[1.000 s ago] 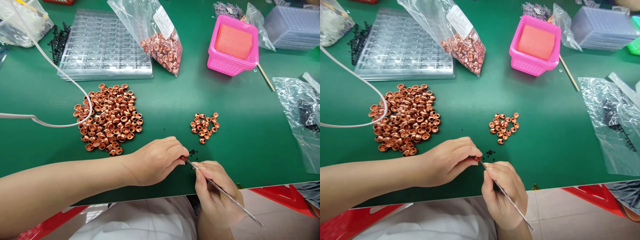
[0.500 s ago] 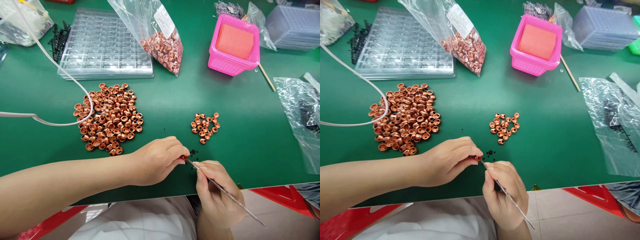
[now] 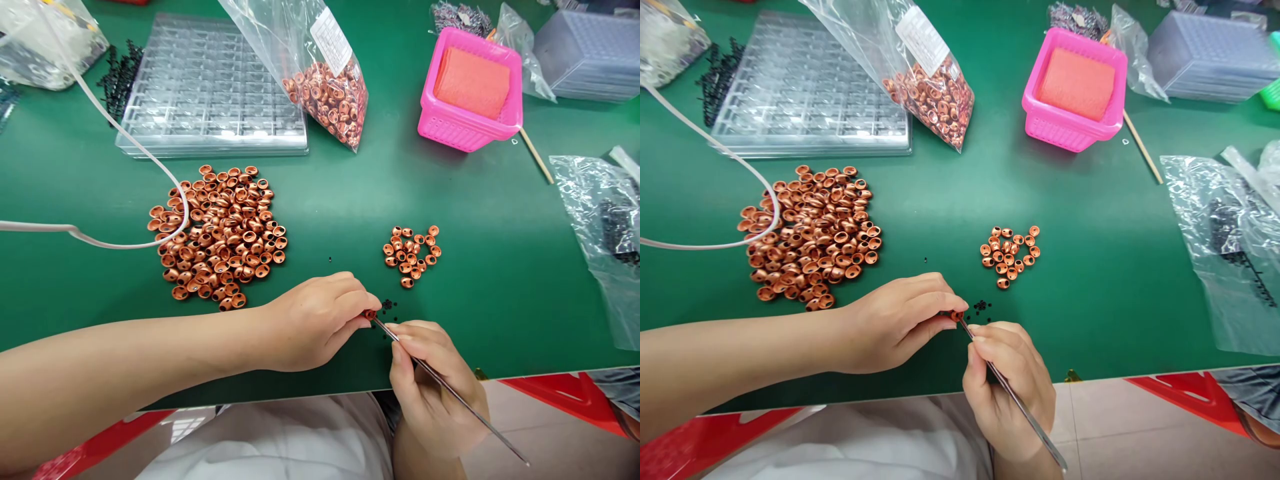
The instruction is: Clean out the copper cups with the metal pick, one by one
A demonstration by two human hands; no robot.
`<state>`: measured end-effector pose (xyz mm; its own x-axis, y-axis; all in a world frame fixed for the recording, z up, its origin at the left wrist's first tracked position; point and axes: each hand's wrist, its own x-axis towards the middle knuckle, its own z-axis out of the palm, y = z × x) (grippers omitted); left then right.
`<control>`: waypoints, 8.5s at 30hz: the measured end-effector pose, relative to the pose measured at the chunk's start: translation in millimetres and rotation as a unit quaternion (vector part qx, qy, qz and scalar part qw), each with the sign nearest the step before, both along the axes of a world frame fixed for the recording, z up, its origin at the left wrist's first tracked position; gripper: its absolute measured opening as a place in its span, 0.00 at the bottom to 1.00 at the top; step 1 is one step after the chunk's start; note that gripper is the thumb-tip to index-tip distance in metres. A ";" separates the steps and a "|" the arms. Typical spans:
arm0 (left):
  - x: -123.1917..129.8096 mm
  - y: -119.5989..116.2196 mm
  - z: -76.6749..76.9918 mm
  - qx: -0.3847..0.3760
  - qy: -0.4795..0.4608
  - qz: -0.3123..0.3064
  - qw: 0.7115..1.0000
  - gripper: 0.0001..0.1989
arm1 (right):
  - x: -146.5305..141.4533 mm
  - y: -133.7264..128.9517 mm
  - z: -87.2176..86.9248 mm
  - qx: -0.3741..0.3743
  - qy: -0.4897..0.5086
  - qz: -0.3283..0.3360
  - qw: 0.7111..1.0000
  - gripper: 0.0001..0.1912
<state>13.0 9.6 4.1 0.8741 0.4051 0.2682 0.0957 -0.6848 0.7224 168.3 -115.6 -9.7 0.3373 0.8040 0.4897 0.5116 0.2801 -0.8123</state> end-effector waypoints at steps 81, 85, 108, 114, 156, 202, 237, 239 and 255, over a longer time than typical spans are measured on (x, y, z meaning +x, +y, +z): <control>0.4 1.3 3.1 -0.015 0.009 0.003 1.000 0.09 | -0.6 0.7 -0.7 0.003 0.005 0.003 1.000 0.17; 0.4 1.6 2.0 -0.016 0.006 -0.002 1.000 0.09 | -0.6 0.2 -1.4 -0.015 0.006 -0.009 1.000 0.16; -1.1 -0.5 0.7 0.030 0.018 0.006 0.999 0.08 | -1.2 -1.5 -0.9 -0.024 0.015 0.004 1.000 0.18; -2.4 -3.0 4.5 0.036 0.035 -0.007 0.999 0.09 | 1.8 -1.1 0.9 -0.003 0.030 0.007 1.000 0.18; 1.2 0.3 6.4 -0.064 0.004 0.019 0.998 0.07 | 0.9 -0.6 -0.7 0.000 0.032 -0.008 0.999 0.18; 1.2 0.2 3.4 0.018 0.016 0.024 0.999 0.09 | 5.0 -1.1 -1.4 -0.006 -0.038 0.027 0.999 0.20; 1.9 1.7 2.8 0.001 0.013 0.011 1.000 0.11 | 4.0 -0.4 -0.4 -0.002 -0.029 0.032 0.999 0.20; 1.7 1.7 2.8 0.003 0.014 0.009 1.000 0.12 | 4.2 -0.3 0.2 -0.007 -0.031 0.035 0.999 0.19; 1.3 0.8 4.2 0.006 0.020 0.005 1.000 0.11 | 2.0 -0.5 0.6 -0.007 -0.033 0.017 0.999 0.15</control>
